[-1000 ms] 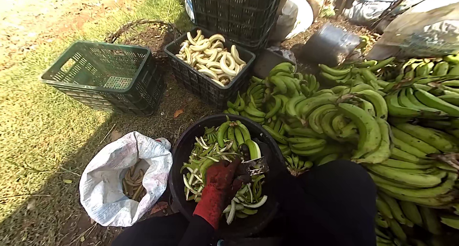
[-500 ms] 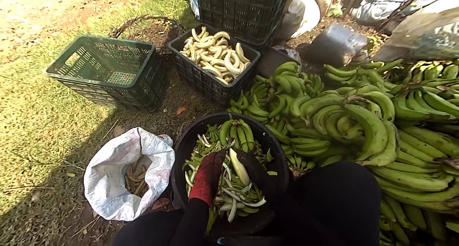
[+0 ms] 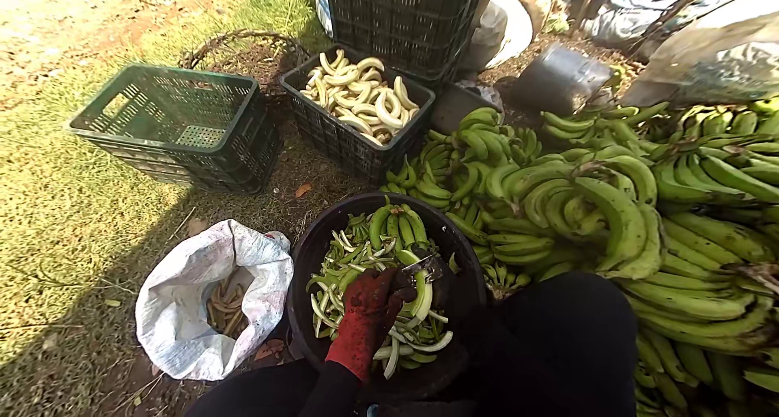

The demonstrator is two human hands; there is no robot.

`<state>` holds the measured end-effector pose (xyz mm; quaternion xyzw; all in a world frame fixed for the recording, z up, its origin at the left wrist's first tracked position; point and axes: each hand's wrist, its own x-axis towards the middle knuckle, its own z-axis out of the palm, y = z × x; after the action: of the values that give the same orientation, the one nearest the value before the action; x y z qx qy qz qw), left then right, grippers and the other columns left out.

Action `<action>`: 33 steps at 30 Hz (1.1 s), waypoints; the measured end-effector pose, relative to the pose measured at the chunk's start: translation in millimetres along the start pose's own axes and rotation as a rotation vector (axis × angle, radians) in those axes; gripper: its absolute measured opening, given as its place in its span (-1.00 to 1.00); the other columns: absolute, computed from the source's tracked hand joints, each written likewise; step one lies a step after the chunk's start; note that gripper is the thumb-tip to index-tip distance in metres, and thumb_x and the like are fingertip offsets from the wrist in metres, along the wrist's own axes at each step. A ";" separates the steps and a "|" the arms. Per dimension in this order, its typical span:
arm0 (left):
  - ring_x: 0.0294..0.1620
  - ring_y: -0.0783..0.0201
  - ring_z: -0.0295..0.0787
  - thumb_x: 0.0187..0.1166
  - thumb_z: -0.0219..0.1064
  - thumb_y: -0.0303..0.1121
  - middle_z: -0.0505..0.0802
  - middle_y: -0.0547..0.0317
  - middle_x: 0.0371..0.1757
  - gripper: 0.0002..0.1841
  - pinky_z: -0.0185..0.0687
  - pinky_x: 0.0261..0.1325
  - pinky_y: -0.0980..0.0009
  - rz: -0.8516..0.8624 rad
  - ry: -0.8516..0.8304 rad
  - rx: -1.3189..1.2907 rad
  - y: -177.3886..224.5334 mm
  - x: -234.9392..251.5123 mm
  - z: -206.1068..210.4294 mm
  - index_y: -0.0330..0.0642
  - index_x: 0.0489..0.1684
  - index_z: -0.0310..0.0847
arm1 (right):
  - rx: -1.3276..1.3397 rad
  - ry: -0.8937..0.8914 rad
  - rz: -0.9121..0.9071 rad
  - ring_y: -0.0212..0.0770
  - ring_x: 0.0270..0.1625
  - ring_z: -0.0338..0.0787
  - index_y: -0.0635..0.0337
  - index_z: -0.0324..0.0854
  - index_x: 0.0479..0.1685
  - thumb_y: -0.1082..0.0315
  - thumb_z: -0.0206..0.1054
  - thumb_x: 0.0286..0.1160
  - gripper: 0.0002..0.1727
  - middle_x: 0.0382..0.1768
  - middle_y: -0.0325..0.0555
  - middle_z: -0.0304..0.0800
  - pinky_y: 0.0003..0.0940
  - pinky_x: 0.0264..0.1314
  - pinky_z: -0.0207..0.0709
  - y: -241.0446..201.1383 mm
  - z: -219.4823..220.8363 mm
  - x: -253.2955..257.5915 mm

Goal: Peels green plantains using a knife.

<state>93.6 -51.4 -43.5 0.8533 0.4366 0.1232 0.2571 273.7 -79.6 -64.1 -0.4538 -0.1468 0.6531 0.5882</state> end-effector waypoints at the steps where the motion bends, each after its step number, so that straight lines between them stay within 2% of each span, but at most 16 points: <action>1: 0.10 -0.14 0.81 0.61 0.28 0.05 0.84 -0.14 0.10 -0.50 0.70 0.19 -0.14 -0.096 0.001 -0.027 1.4 2.0 -0.3 0.01 0.41 0.69 | -0.129 0.052 -0.080 -0.39 -0.16 0.75 0.25 0.52 0.28 0.21 -0.25 0.93 -0.55 -0.16 -0.15 0.75 -0.44 -0.05 0.69 7.5 6.0 -3.0; 4: 0.30 0.00 0.76 0.78 0.13 -0.10 0.81 -0.09 0.24 -0.56 0.62 0.44 -0.01 -0.317 0.018 -0.197 -2.7 4.8 0.1 -0.10 0.46 0.63 | -0.331 0.066 -0.140 -0.35 0.11 0.76 0.30 0.49 0.49 0.23 -0.18 0.91 -0.52 0.16 -0.05 0.76 -0.40 0.23 0.65 17.8 19.5 -9.6; 6: 0.16 0.13 0.80 0.86 -0.05 0.01 0.81 -0.01 0.16 -0.51 0.73 0.28 0.06 -0.411 -0.025 -0.336 -8.4 4.8 -0.2 -0.07 0.42 0.63 | -0.449 -0.041 -0.158 -0.31 0.18 0.75 0.31 0.48 0.54 0.28 -0.12 0.84 -0.51 0.28 -0.02 0.74 -0.39 0.31 0.63 21.3 8.6 -7.0; 8: -0.12 0.18 0.86 0.81 -0.14 0.23 0.82 0.06 -0.02 -0.38 0.86 -0.04 0.07 -0.528 -0.038 -0.478 -14.6 6.9 3.8 -0.03 0.30 0.66 | -0.521 -0.111 -0.133 -0.29 -0.03 0.80 0.24 0.59 0.45 0.22 -0.09 0.77 -0.50 0.12 -0.06 0.81 -0.36 0.07 0.70 17.1 2.7 -10.5; 10: -0.16 0.15 0.85 0.77 -0.16 0.32 0.82 0.06 -0.06 -0.32 0.84 -0.08 0.03 -0.565 -0.054 -0.502 -23.3 8.3 10.2 -0.02 0.24 0.68 | -0.498 -0.160 -0.072 -0.28 -0.08 0.80 0.21 0.59 0.47 0.20 -0.15 0.79 -0.47 0.08 -0.08 0.84 -0.34 0.07 0.69 10.7 -1.6 -15.3; 12: -0.03 0.19 0.84 0.79 -0.11 0.27 0.82 0.09 0.05 -0.38 0.83 0.05 0.05 -0.452 -0.088 -0.487 -22.9 4.2 12.3 0.01 0.30 0.68 | -0.247 -0.124 0.000 -0.28 -0.40 0.72 0.20 0.51 0.44 0.15 -0.30 0.86 -0.46 -0.23 -0.10 0.78 -0.41 -0.36 0.64 4.8 -10.5 -12.0; 14: 0.15 0.25 0.81 0.82 -0.03 0.15 0.82 0.12 0.16 -0.47 0.78 0.25 0.12 -0.242 -0.142 -0.462 -18.1 -2.8 10.1 0.04 0.39 0.67 | 0.022 -0.088 0.056 -0.29 -0.51 0.73 0.16 0.55 0.25 0.02 -0.34 0.91 -0.43 -0.38 -0.08 0.74 -0.43 -0.53 0.67 -3.1 -22.7 -3.2; 15: 0.21 0.25 0.78 0.83 0.01 0.10 0.83 0.11 0.19 -0.50 0.72 0.34 0.14 -0.122 -0.160 -0.443 -15.3 -7.0 10.7 0.02 0.41 0.68 | 0.100 -0.074 0.068 -0.30 -0.51 0.74 0.18 0.58 0.14 0.04 -0.30 0.90 -0.45 -0.40 -0.08 0.75 -0.43 -0.52 0.69 -6.7 -29.8 1.8; 17: 0.25 0.18 0.76 0.79 0.10 0.02 0.86 0.10 0.16 -0.55 0.61 0.44 0.09 0.087 -0.175 -0.375 -13.0 -11.6 12.4 0.03 0.41 0.70 | 0.203 -0.145 0.135 -0.30 -0.45 0.74 0.22 0.58 0.12 0.03 -0.33 0.88 -0.42 -0.34 -0.08 0.75 -0.46 -0.45 0.69 -16.8 -43.4 14.2; 21: 0.17 0.06 0.77 0.71 0.19 0.05 0.84 0.04 0.08 -0.54 0.64 0.36 0.01 0.162 -0.206 -0.230 -9.5 -12.5 7.2 0.14 0.48 0.66 | 0.163 -0.226 0.232 -0.29 -0.48 0.74 0.22 0.58 0.22 0.00 -0.36 0.87 -0.37 -0.30 -0.05 0.76 -0.48 -0.53 0.65 -27.9 -45.5 25.8; 25: 0.11 -0.01 0.79 0.65 0.24 0.02 0.85 -0.01 0.05 -0.54 0.68 0.27 -0.05 0.075 -0.115 -0.122 -10.5 -6.3 7.7 0.13 0.47 0.67 | 0.089 -0.146 0.100 -0.29 -0.41 0.77 0.28 0.57 0.12 0.17 -0.39 0.92 -0.43 -0.32 -0.07 0.80 -0.46 -0.38 0.68 -16.7 -9.3 12.5; 27: 0.06 -0.12 0.81 0.59 0.30 0.03 0.84 -0.11 0.06 -0.52 0.71 0.17 -0.13 -0.056 -0.033 -0.051 -5.5 -0.6 8.5 0.06 0.41 0.70 | 0.087 -0.146 -0.072 -0.30 -0.21 0.82 0.34 0.55 0.18 0.28 -0.32 0.88 -0.51 -0.19 -0.06 0.82 -0.42 -0.13 0.74 6.7 -12.5 13.9; 28: 0.06 -0.16 0.82 0.57 0.31 0.04 0.84 -0.15 0.07 -0.50 0.71 0.15 -0.15 -0.128 0.011 -0.025 -3.4 2.1 9.9 0.03 0.40 0.71 | -0.007 -0.085 -0.175 -0.34 -0.05 0.80 0.36 0.52 0.30 0.31 -0.23 0.89 -0.56 -0.04 -0.08 0.80 -0.42 0.09 0.71 17.3 -14.6 11.8; 29: 0.08 -0.18 0.82 0.56 0.31 0.04 0.83 -0.18 0.10 -0.48 0.71 0.15 -0.16 -0.193 0.051 -0.021 -2.9 4.7 11.4 0.00 0.43 0.69 | -0.042 -0.036 -0.209 -0.34 0.04 0.79 0.36 0.48 0.38 0.30 -0.20 0.89 -0.57 0.05 -0.07 0.79 -0.39 0.18 0.70 21.8 -11.9 10.6; 31: 0.19 -0.15 0.79 0.66 0.25 -0.03 0.82 -0.18 0.17 -0.51 0.67 0.30 -0.14 -0.312 0.080 -0.099 -8.5 9.9 10.9 -0.08 0.46 0.65 | -0.019 -0.015 -0.142 -0.30 0.05 0.80 0.32 0.50 0.42 0.29 -0.18 0.89 -0.56 0.09 -0.03 0.79 -0.34 0.15 0.72 17.8 -1.9 5.0; 33: 0.28 -0.07 0.76 0.73 0.17 0.05 0.83 -0.12 0.18 -0.49 0.60 0.42 -0.08 -0.388 0.047 -0.149 -19.9 14.0 9.4 -0.09 0.43 0.65 | -0.064 -0.042 -0.075 -0.35 -0.06 0.80 0.28 0.54 0.39 0.28 -0.23 0.88 -0.53 0.02 -0.08 0.81 -0.43 0.00 0.73 11.3 -4.6 -3.3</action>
<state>92.3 -33.5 -62.4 0.7287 0.5882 0.1234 0.3282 269.7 -87.2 -73.4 -0.4526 -0.1969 0.6352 0.5941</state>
